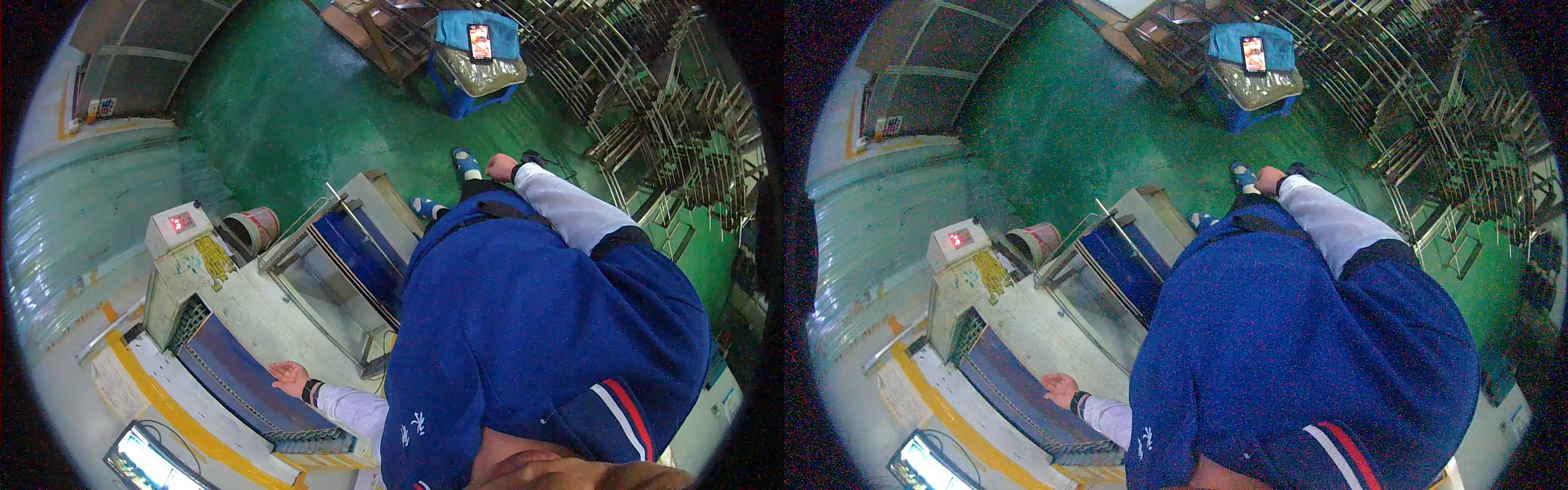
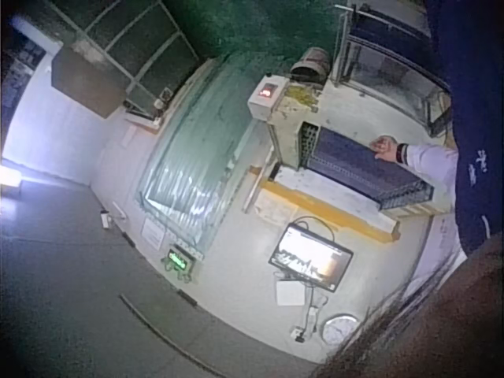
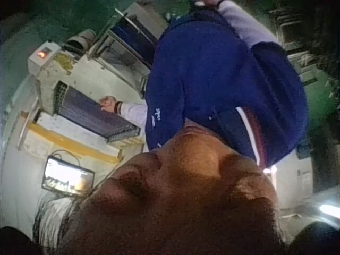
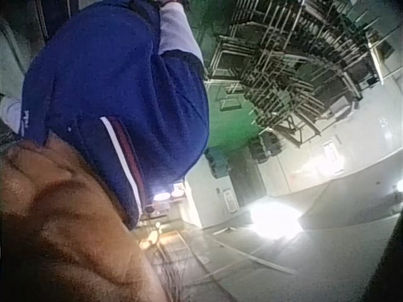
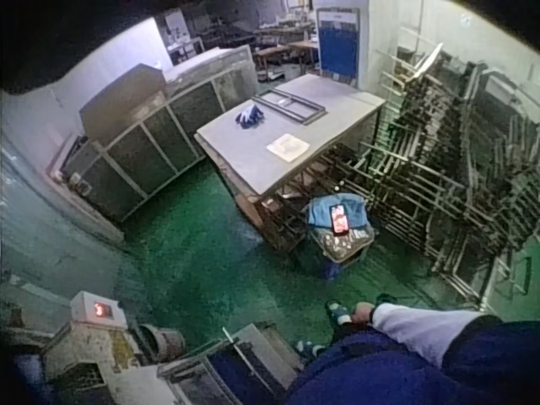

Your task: Feeding blue metal sheets into a processing machine for fabrication.

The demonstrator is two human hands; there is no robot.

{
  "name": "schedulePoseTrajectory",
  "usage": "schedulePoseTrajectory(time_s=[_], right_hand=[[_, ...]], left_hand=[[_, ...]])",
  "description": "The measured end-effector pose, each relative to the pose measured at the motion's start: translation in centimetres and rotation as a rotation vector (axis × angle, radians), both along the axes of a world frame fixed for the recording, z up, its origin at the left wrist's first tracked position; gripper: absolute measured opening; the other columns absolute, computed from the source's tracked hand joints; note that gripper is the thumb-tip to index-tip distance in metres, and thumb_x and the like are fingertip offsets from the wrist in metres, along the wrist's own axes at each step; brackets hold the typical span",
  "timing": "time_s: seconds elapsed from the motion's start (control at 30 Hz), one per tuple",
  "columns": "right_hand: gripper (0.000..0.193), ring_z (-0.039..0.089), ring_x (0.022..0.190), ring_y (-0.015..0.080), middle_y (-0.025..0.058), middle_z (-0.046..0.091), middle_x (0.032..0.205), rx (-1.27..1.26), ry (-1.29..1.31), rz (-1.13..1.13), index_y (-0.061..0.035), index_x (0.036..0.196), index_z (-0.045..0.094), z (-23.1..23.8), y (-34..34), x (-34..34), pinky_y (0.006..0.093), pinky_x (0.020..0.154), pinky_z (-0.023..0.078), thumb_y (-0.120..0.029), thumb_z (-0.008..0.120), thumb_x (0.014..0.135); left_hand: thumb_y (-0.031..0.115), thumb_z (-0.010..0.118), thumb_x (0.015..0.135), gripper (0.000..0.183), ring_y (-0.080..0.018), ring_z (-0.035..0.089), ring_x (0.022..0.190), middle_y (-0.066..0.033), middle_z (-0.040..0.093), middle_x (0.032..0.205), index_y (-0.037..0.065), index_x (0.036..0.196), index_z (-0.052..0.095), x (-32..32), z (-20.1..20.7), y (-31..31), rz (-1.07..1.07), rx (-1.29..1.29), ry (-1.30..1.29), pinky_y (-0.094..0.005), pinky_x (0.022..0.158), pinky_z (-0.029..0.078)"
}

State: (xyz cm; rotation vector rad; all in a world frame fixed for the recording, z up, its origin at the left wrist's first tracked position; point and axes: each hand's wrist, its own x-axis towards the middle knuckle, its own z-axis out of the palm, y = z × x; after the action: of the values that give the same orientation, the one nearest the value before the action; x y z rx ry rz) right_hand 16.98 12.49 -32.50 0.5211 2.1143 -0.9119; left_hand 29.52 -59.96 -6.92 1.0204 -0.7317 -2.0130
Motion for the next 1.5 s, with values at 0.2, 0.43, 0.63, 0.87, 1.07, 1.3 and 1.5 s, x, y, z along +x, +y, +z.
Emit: schedulePoseTrajectory(time_s=[0.2, 0.43, 0.63, 0.87, 1.07, 1.3, 1.5], right_hand=[[0.022, 0.057, 0.05, 0.0196, 0.009, 0.061, 0.062, 0.03, 0.007, -0.008, -0.0016, 0.077, 0.064, -0.1, 0.0, 0.1, 0.0317, 0.047, 0.046, -0.02, 0.055, 0.068], [0.021, 0.056, 0.049, 0.019, 0.009, 0.06, 0.061, 0.039, 0.046, 0.015, -0.0014, 0.076, 0.064, -0.1, -0.1, -0.1, 0.0317, 0.047, 0.046, -0.019, 0.056, 0.067], [0.021, 0.056, 0.048, 0.0187, 0.0091, 0.06, 0.061, 0.013, 0.022, -0.017, -0.0011, 0.078, 0.064, -0.7, 0.1, -0.1, 0.0315, 0.046, 0.047, -0.019, 0.056, 0.07], [0.021, 0.056, 0.048, 0.019, 0.0097, 0.061, 0.062, 0.022, 0.012, 0.031, -0.001, 0.079, 0.064, -0.6, 0.8, -1.0, 0.0318, 0.046, 0.046, -0.018, 0.057, 0.07], [0.021, 0.056, 0.048, 0.0192, 0.0102, 0.06, 0.061, -0.021, 0.025, 0.05, -0.0017, 0.08, 0.064, 0.6, 1.2, -1.7, 0.0322, 0.046, 0.046, -0.017, 0.056, 0.07], [0.021, 0.056, 0.047, 0.0185, 0.0096, 0.06, 0.061, 0.01, -0.009, 0.081, -0.0018, 0.08, 0.064, -0.3, 2.1, -2.2, 0.0315, 0.046, 0.046, -0.017, 0.054, 0.069], [0.021, 0.056, 0.047, 0.0183, 0.0094, 0.061, 0.061, -0.008, -0.035, 0.041, -0.0027, 0.078, 0.064, -0.1, 2.7, -2.6, 0.0307, 0.046, 0.046, -0.019, 0.055, 0.068]], left_hand=[[0.039, 0.039, 0.088, 0.044, -0.0185, 0.055, 0.091, -0.009, 0.055, 0.109, 0.001, 0.109, 0.049, 0.1, 0.1, 0.2, -0.044, -0.045, 0.003, -0.034, 0.077, 0.046], [0.036, 0.042, 0.087, 0.043, -0.021, 0.054, 0.091, -0.0104, 0.056, 0.106, 0.0, 0.109, 0.048, 1.6, -2.4, -0.6, -0.203, -0.028, 0.081, -0.0353, 0.079, 0.046], [0.042, 0.04, 0.087, 0.046, -0.0226, 0.048, 0.102, -0.0107, 0.051, 0.111, 0.002, 0.111, 0.046, -0.8, -6.3, 10.2, -0.561, -0.057, -0.311, -0.0367, 0.087, 0.038], [0.036, 0.052, 0.083, 0.037, -0.0123, 0.051, 0.08, -0.0038, 0.055, 0.092, 0.006, 0.104, 0.052, -2.0, -6.0, 23.1, -1.252, -0.535, -0.893, -0.0252, 0.068, 0.042], [0.034, 0.053, 0.083, 0.026, -0.0062, 0.045, 0.064, 0.0047, 0.052, 0.079, 0.01, 0.093, 0.056, -0.9, -8.5, 23.2, -1.029, -0.238, -0.894, -0.0193, 0.054, 0.035], [0.034, 0.053, 0.083, 0.028, -0.0034, 0.043, 0.065, 0.0057, 0.052, 0.081, 0.009, 0.095, 0.056, -0.9, -7.2, 24.5, -1.084, -0.303, -0.982, -0.0184, 0.053, 0.034], [0.032, 0.051, 0.085, 0.027, -0.0068, 0.044, 0.066, 0.0047, 0.052, 0.08, 0.007, 0.093, 0.056, -0.9, -7.4, 24.9, -1.061, -0.273, -0.855, -0.0226, 0.058, 0.037]])
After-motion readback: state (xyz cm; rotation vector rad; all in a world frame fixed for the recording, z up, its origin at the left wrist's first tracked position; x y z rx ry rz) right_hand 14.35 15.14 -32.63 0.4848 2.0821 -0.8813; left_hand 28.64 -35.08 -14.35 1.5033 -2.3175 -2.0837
